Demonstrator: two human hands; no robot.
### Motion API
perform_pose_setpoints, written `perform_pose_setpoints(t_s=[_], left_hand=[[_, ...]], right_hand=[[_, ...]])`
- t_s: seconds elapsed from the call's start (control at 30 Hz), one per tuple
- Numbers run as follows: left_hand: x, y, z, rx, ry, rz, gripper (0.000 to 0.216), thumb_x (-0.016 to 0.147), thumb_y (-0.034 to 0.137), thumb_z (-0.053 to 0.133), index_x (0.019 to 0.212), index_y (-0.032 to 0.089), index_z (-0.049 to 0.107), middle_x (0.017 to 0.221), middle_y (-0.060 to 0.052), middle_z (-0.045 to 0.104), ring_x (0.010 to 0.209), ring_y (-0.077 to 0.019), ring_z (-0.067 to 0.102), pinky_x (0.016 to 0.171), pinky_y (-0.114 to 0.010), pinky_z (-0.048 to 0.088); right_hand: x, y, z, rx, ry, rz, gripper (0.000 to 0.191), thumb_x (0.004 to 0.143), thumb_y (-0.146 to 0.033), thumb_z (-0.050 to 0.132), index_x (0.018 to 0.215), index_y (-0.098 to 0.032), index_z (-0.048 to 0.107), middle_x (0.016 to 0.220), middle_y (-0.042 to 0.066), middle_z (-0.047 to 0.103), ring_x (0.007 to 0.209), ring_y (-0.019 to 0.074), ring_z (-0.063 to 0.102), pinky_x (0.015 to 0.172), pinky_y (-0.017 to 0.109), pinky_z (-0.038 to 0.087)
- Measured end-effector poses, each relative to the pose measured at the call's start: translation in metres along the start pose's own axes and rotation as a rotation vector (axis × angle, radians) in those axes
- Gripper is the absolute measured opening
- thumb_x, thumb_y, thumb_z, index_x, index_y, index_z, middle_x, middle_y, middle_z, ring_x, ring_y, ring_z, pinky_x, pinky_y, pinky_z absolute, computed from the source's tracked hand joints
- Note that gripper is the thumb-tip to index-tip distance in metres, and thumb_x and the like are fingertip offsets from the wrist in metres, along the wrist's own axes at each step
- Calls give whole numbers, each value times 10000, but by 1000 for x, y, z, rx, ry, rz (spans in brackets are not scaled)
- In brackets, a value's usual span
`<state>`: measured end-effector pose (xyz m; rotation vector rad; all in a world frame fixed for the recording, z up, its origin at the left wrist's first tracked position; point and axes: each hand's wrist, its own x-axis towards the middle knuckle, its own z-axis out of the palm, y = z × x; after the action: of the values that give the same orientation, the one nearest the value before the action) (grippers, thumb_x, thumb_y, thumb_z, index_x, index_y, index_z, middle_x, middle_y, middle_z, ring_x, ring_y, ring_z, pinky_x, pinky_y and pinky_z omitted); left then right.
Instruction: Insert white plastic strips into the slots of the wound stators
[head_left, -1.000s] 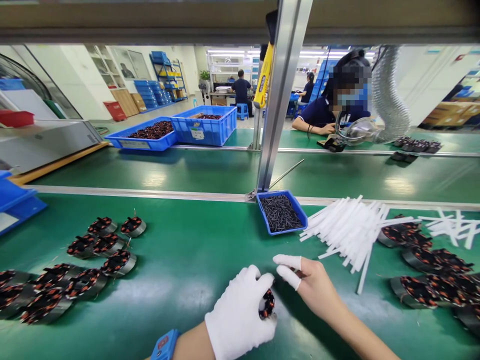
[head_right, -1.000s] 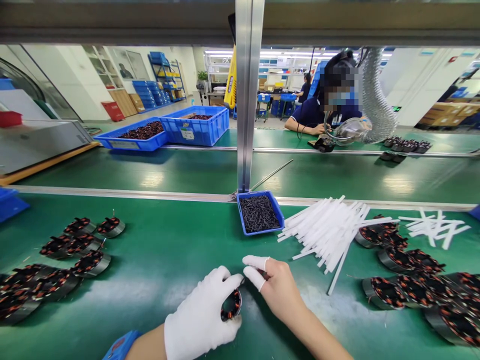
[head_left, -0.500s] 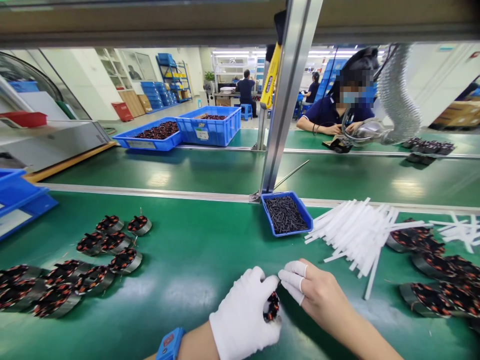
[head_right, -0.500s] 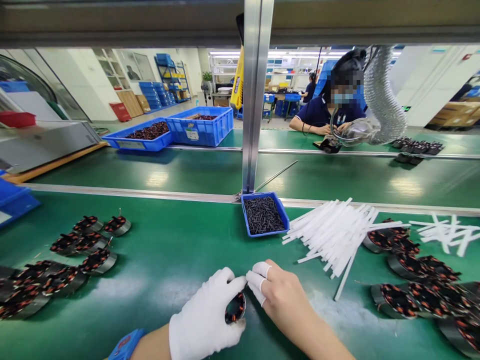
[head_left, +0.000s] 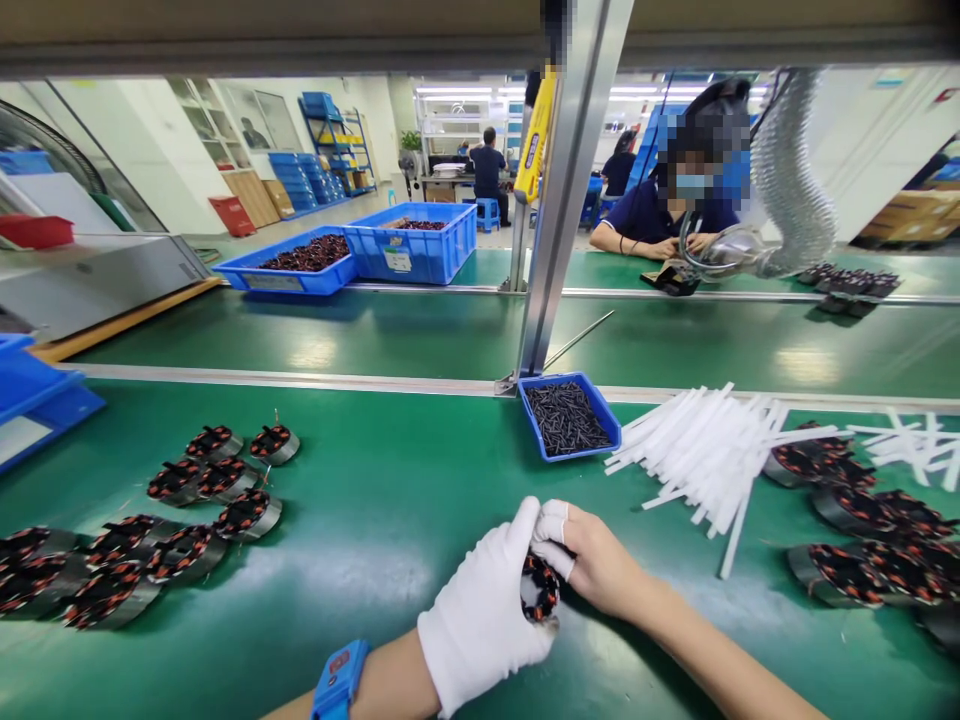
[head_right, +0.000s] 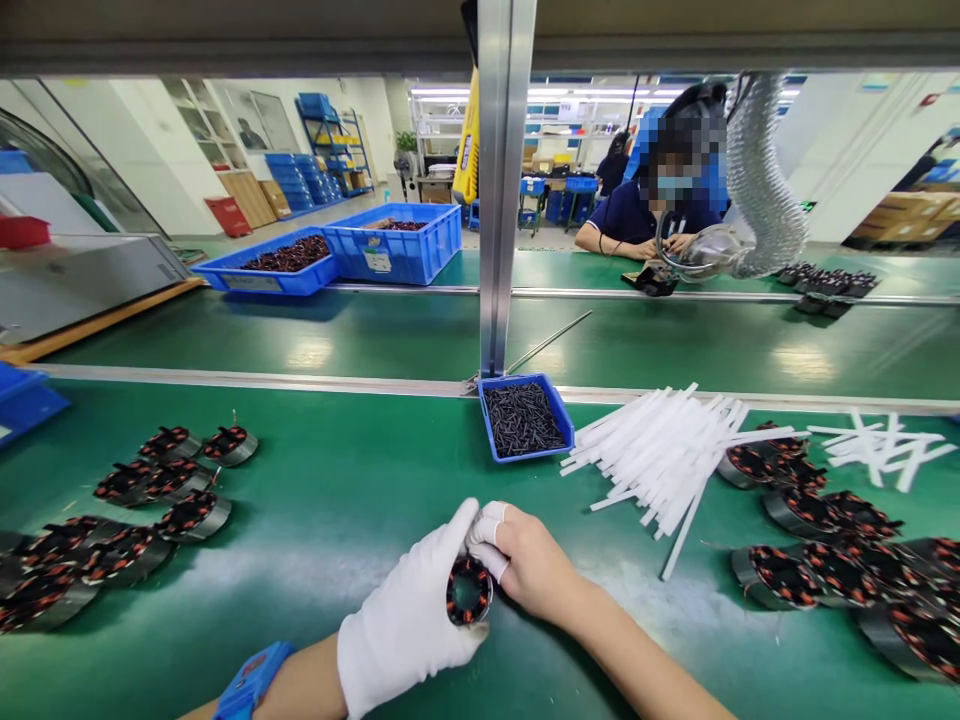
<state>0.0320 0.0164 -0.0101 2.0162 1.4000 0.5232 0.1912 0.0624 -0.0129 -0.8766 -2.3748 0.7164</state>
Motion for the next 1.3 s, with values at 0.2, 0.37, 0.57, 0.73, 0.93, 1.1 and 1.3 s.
perform_pose_setpoints(t_s=[0.2, 0.37, 0.57, 0.73, 0.93, 1.1, 1.3], left_hand=[[0, -2, 1, 35, 1, 12, 923, 570, 239, 557, 1372, 145, 110, 1098, -127, 516, 986, -280, 498, 862, -417, 425], [0, -4, 3, 53, -8, 21, 930, 563, 251, 568, 1371, 131, 123, 1064, -136, 513, 952, -290, 503, 830, -435, 436], [1, -2, 2, 57, -9, 42, 929, 568, 245, 561, 1370, 109, 113, 1079, -142, 515, 963, -289, 497, 847, -425, 433], [0, -3, 2, 55, -9, 33, 944, 567, 244, 567, 1373, 135, 89, 1079, -131, 518, 957, -290, 499, 835, -429, 439], [1, -4, 4, 56, -2, 44, 948, 565, 246, 572, 1373, 134, 89, 1079, -128, 512, 951, -284, 499, 837, -417, 436], [1, 0, -1, 55, -24, 15, 930, 562, 241, 577, 1366, 156, 117, 1070, -118, 507, 948, -289, 495, 827, -420, 432], [-1, 5, -1, 72, -5, -13, 916, 562, 249, 588, 1357, 174, 138, 1106, -117, 495, 977, -296, 485, 850, -416, 416]], right_hand=[[-2, -8, -22, 225, -137, 27, 174, 869, -245, 467, 860, -209, 636, 811, 12, 639, 768, 136, 560, 718, 231, 427], [-4, -2, -15, 226, -110, 5, 220, 863, -295, 487, 805, -196, 674, 761, 31, 654, 726, 146, 565, 674, 233, 427], [3, 5, -15, 422, -148, 119, 175, 774, -193, 607, 938, -197, 667, 801, 20, 650, 722, 140, 559, 670, 226, 438], [4, 2, -17, 461, -130, 187, 169, 739, -137, 629, 880, -199, 698, 783, 20, 663, 727, 149, 565, 690, 240, 434], [3, -3, -15, 492, -80, 286, 90, 715, -156, 654, 771, -187, 717, 736, 24, 672, 665, 141, 570, 639, 228, 437], [0, 7, -14, 583, -106, 337, 87, 701, -233, 672, 728, -153, 690, 732, 32, 645, 653, 139, 556, 618, 233, 435], [-1, 2, -17, 494, -117, 181, 116, 755, -214, 605, 664, -151, 637, 694, 19, 598, 661, 126, 527, 622, 232, 431]])
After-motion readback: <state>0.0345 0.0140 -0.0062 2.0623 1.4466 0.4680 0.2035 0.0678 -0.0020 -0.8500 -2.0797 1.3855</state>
